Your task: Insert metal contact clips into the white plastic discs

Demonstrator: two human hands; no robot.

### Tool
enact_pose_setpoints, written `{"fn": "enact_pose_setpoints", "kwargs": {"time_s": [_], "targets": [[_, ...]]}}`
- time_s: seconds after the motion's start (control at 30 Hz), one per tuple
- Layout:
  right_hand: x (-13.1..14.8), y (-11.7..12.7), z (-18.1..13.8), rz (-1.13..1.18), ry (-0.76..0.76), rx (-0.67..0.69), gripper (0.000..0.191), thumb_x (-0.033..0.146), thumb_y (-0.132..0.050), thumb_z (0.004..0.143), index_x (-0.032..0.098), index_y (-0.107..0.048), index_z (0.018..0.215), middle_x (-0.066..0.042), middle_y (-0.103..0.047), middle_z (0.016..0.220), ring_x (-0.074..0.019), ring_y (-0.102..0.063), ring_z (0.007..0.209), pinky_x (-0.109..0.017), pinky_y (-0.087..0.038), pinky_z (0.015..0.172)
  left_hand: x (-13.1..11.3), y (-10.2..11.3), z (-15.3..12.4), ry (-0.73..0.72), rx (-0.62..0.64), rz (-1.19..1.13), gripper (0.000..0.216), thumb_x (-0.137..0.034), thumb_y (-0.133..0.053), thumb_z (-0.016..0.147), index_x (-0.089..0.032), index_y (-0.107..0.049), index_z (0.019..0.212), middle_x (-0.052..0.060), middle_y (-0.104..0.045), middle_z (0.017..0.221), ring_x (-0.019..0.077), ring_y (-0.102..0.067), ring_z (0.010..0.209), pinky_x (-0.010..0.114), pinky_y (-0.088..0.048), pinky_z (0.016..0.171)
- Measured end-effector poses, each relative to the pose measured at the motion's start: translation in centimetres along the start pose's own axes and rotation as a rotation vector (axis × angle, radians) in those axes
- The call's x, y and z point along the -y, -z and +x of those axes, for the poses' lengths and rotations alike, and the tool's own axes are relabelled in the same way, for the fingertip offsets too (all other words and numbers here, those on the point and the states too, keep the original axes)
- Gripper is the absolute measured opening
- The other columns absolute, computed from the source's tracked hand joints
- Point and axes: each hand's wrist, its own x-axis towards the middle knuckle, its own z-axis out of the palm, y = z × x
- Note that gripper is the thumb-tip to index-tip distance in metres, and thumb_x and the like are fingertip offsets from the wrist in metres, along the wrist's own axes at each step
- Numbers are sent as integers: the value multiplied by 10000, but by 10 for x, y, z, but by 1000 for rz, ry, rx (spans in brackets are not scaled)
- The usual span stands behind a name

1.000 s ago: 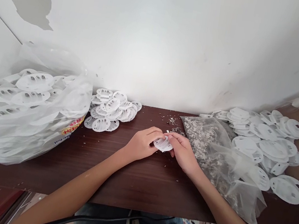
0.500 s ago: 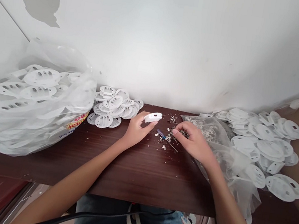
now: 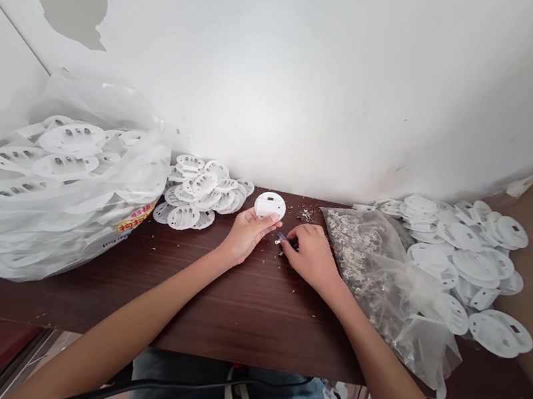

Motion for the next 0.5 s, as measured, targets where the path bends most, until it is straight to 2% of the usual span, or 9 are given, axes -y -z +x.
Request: {"fn": "enact_pose_setpoints", "kwargs": {"time_s": [0.2,0.37,0.5], "targets": [[0,5,-2,112,-3,-80,112,313,-616,995,212,-661,975,-107,-754,1052,-316,-637,1104,-459,-482,1010,1,3,2,32,44,-24,362,-319,-944,745,-179,-770,1030,62,-804,1091,158,-753,919,356,-623,969],[7,16,-10,265,-74,-183,229,402,-532,1056,216,-606,1167,-115,-764,1121,-285,-727,992,-406,-534,874,0,7,5,22,39,-8,376,-324,-947,736,-170,-765,1027,72,-803,1102,160,-749,925,362,-617,973],[12,16,-17,243,-7,-164,318,402,-428,1101,206,-571,1306,-147,-738,1247,-299,-728,1082,-417,-546,889,0,11,7,-5,24,161,423,-394,-927,770,-172,-756,1087,87,-803,1124,184,-764,945,366,-600,944]]}}
